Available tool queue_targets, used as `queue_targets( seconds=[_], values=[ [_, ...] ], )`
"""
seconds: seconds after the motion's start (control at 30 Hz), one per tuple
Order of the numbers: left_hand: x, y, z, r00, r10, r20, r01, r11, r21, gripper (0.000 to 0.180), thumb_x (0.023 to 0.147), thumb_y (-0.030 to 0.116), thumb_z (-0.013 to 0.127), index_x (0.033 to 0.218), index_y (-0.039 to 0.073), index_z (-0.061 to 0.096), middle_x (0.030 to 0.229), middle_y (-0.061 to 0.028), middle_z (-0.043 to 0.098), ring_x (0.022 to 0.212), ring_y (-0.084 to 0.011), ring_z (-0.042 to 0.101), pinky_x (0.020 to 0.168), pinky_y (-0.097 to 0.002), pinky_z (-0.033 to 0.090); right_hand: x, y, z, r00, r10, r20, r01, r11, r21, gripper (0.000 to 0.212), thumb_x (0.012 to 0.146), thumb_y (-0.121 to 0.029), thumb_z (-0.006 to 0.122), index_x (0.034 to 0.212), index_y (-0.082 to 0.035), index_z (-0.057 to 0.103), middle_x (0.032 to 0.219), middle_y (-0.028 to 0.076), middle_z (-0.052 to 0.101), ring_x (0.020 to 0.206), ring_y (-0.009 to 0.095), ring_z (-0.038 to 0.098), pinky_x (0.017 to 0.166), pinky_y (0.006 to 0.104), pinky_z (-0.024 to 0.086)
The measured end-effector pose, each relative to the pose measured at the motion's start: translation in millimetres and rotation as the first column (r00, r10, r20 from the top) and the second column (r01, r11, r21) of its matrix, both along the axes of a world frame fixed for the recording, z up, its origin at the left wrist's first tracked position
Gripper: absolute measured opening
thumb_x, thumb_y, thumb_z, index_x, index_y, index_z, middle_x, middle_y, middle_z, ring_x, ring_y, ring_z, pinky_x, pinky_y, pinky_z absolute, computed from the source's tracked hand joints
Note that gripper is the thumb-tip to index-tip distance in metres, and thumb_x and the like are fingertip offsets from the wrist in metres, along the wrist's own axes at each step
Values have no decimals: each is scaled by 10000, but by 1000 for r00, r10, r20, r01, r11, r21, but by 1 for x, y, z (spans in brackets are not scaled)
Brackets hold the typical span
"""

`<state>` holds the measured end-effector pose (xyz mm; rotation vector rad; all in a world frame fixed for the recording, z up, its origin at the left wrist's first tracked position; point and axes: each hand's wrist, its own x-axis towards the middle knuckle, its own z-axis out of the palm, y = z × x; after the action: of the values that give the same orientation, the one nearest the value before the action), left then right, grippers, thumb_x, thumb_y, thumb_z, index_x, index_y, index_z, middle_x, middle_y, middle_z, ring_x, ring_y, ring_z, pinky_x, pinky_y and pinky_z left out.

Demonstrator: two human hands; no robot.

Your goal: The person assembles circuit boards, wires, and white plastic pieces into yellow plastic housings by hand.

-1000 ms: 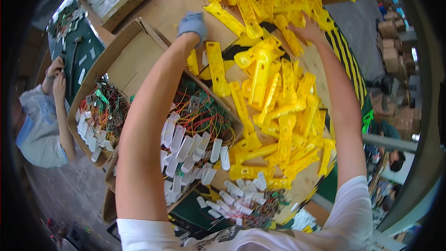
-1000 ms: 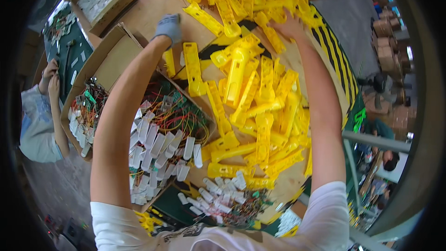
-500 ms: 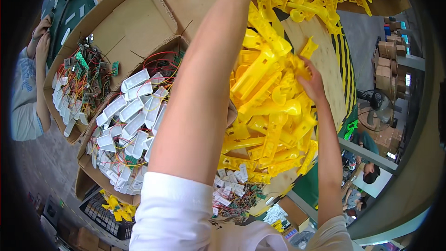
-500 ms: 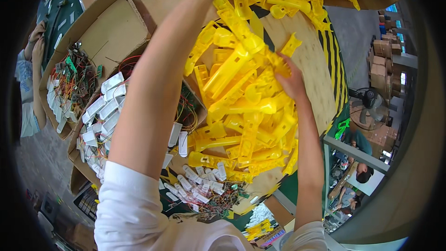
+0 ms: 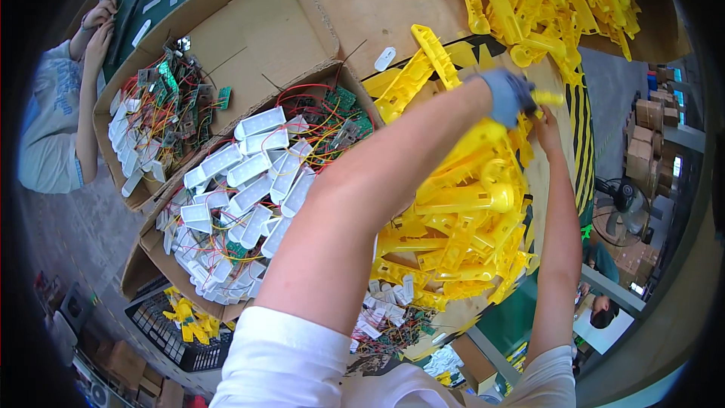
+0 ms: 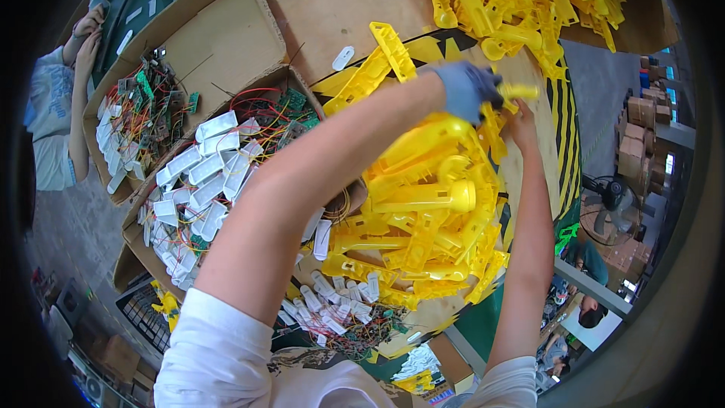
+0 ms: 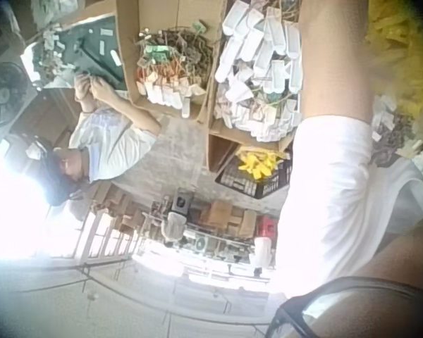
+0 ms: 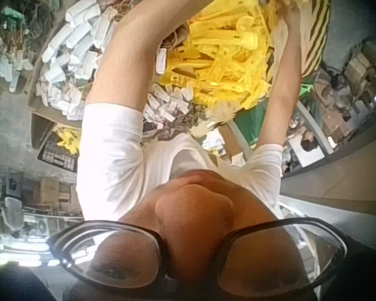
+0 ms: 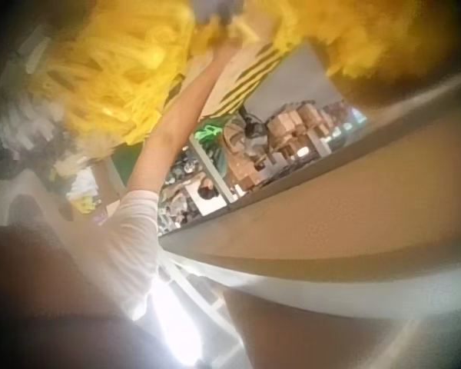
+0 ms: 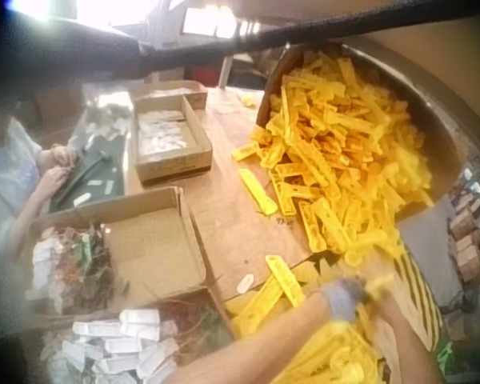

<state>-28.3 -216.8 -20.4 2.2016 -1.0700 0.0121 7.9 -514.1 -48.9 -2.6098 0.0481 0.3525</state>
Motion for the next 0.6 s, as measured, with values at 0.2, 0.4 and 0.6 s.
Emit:
queue_targets(
  seconds=[0.2,0.4,0.6],
  values=[
    [-41,-21,23,983,-142,-117,135,988,-69,495,782,369,576,1250,218,518,1277,-125,489,1135,-316,509,934,-422,429,-77,10,0,954,276,119,-281,960,19,498,830,-121,621,1289,-29,450,1135,96,575,983,170,557,840,272,429],
    [9,16,72,914,403,-54,-405,913,-51,435,829,408,518,1202,184,522,1196,-128,516,1089,-355,512,853,-480,434,-138,-5,20,985,-149,-87,169,933,318,568,817,-59,620,1337,-15,395,1203,90,525,1004,143,525,808,251,439],
    [-9,35,-13,594,802,-63,-661,531,530,652,814,493,520,1360,156,401,1414,-167,331,1291,-420,264,988,-623,241,-154,-30,21,1000,-7,-14,6,995,-104,633,818,-121,647,1371,-7,360,1411,139,371,1225,200,428,978,286,369]
  ],
)
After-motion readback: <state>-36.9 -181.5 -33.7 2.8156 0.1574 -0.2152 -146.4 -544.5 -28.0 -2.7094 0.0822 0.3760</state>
